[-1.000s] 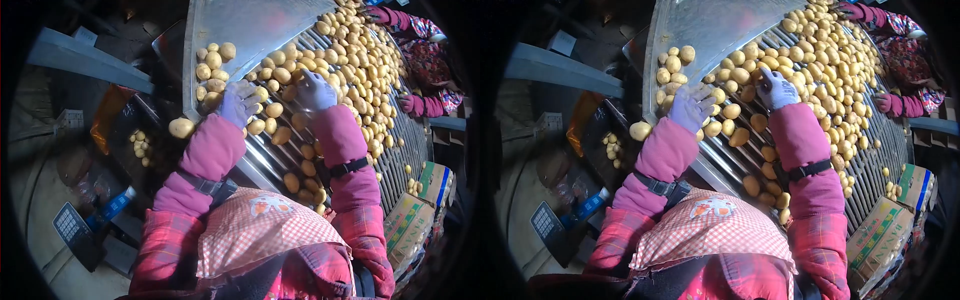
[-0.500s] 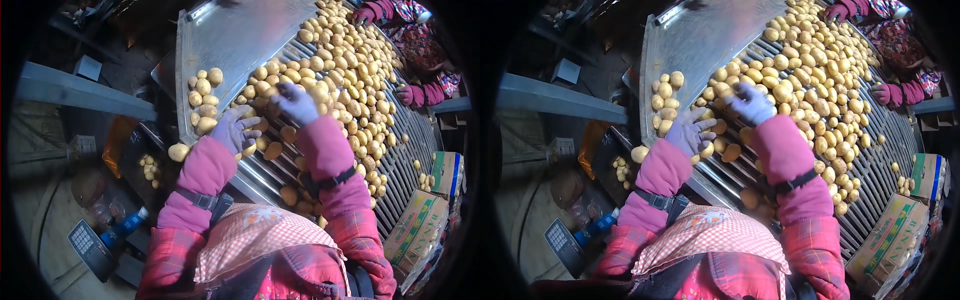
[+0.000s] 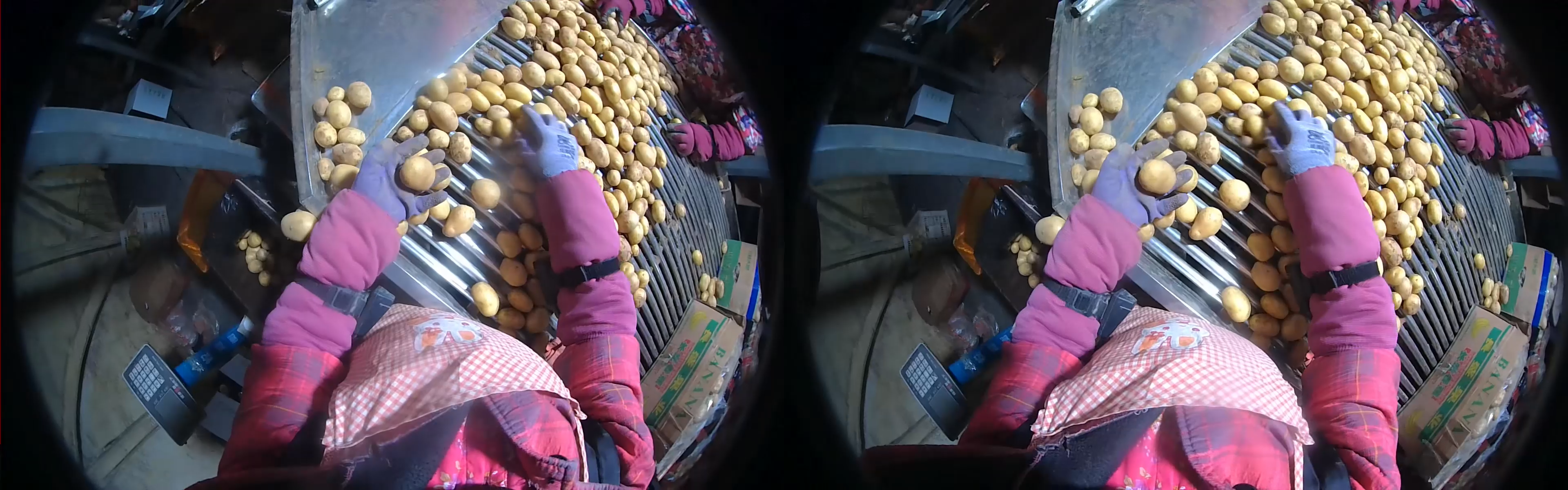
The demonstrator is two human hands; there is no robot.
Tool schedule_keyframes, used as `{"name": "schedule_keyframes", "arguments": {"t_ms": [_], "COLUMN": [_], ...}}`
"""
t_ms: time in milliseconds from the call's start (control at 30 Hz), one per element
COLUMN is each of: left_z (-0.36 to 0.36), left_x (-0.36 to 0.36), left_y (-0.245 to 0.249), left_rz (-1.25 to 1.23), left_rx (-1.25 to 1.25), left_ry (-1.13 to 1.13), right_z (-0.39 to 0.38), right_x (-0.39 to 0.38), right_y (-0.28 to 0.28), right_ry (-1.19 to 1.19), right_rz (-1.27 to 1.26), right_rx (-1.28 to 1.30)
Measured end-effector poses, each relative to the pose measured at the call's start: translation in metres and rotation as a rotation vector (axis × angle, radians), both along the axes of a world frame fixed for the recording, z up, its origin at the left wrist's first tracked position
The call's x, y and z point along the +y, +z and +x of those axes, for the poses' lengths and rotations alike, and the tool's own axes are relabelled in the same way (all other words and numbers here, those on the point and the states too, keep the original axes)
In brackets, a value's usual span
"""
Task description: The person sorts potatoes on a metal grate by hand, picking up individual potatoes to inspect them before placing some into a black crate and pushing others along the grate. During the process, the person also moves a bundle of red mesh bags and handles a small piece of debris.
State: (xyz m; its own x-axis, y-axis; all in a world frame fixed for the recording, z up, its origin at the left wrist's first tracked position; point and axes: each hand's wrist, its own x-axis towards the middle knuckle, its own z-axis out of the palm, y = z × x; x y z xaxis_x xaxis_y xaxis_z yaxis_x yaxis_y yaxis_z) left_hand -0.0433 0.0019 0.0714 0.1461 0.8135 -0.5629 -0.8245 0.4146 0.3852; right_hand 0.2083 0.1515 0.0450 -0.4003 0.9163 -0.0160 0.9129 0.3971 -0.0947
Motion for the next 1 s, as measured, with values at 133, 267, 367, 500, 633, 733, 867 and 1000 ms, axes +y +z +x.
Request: {"name": "schedule_keyframes", "arguments": {"t_ms": [133,267,367,500,633,733,867,1000], "left_z": [0.002,0.0,-0.005,-0.004,-0.013,-0.011,-0.01,-0.013], "left_x": [-0.002,-0.011,-0.012,-0.012,-0.004,-0.001,-0.008,-0.009], "left_y": [0.007,0.009,0.012,0.002,-0.007,0.006,0.01,-0.006], "left_rz": [-0.085,0.073,0.124,0.051,0.005,-0.106,-0.035,0.051], "left_rx": [0.188,0.115,0.089,0.034,-0.044,0.017,-0.315,-0.354], "left_ry": [-0.051,-0.141,-0.163,-0.031,0.046,0.119,0.254,0.298], "right_z": [-0.024,-0.061,-0.073,-0.069,-0.112,-0.135,-0.131,-0.12], "right_x": [-0.022,-0.057,-0.068,-0.031,-0.024,-0.019,-0.022,-0.032], "right_y": [0.014,0.007,0.036,0.015,0.015,-0.013,-0.02,-0.019], "right_ry": [-0.001,0.104,0.318,0.239,0.307,0.23,0.208,0.179], "right_rz": [-0.09,-0.481,-0.445,0.158,0.142,0.287,0.305,0.298], "right_rx": [0.251,1.033,0.835,0.476,0.18,0.172,0.193,0.324]}}
